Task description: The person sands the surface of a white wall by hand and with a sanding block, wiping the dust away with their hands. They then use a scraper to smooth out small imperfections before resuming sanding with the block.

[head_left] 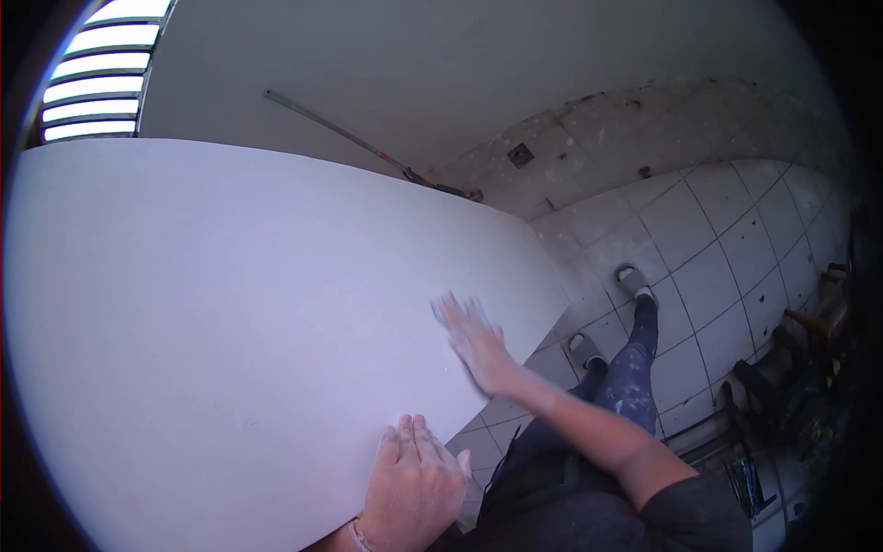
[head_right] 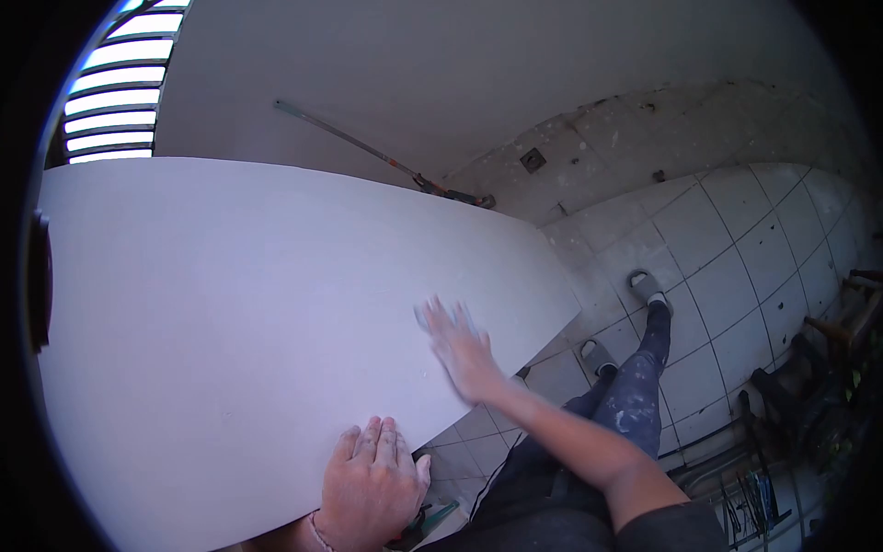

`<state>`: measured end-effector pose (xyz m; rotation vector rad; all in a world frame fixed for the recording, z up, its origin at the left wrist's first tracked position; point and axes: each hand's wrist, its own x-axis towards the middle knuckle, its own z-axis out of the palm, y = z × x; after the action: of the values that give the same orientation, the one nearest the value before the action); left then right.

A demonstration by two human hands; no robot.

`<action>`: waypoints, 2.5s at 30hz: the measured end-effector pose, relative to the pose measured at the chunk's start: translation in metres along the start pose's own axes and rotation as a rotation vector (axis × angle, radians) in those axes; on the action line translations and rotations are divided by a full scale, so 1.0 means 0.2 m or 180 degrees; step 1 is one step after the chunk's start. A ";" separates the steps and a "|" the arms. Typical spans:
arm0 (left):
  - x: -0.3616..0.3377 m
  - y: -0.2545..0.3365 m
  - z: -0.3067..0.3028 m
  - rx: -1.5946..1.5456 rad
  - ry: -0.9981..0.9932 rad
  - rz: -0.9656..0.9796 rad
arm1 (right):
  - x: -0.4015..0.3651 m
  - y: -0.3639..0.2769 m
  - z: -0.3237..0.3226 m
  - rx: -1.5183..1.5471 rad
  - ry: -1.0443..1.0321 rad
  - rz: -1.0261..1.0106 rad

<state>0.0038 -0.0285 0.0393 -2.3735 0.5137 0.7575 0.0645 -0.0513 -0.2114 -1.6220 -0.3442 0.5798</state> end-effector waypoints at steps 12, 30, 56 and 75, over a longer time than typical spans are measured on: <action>0.00 -0.02 -0.01 -0.0050 0.0046 0.0193 | -0.38 0.12 0.02 0.0000 -0.0214 -0.0057; 0.01 -0.06 0.03 0.0126 0.0165 0.0447 | -0.31 0.00 0.05 0.0255 -0.0134 -0.0239; 0.04 -0.10 -0.05 0.0661 -0.0260 -0.1003 | 0.30 -0.19 0.01 0.0540 0.0329 -0.0865; -0.17 -0.26 -0.31 0.1141 -0.0256 -0.1692 | -0.19 -0.27 -0.04 0.0152 -0.0531 -0.0426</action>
<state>0.0282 -0.0224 0.1231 -1.9982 -0.0274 0.4659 0.0435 -0.0712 -0.1515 -1.4957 -0.5539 0.6178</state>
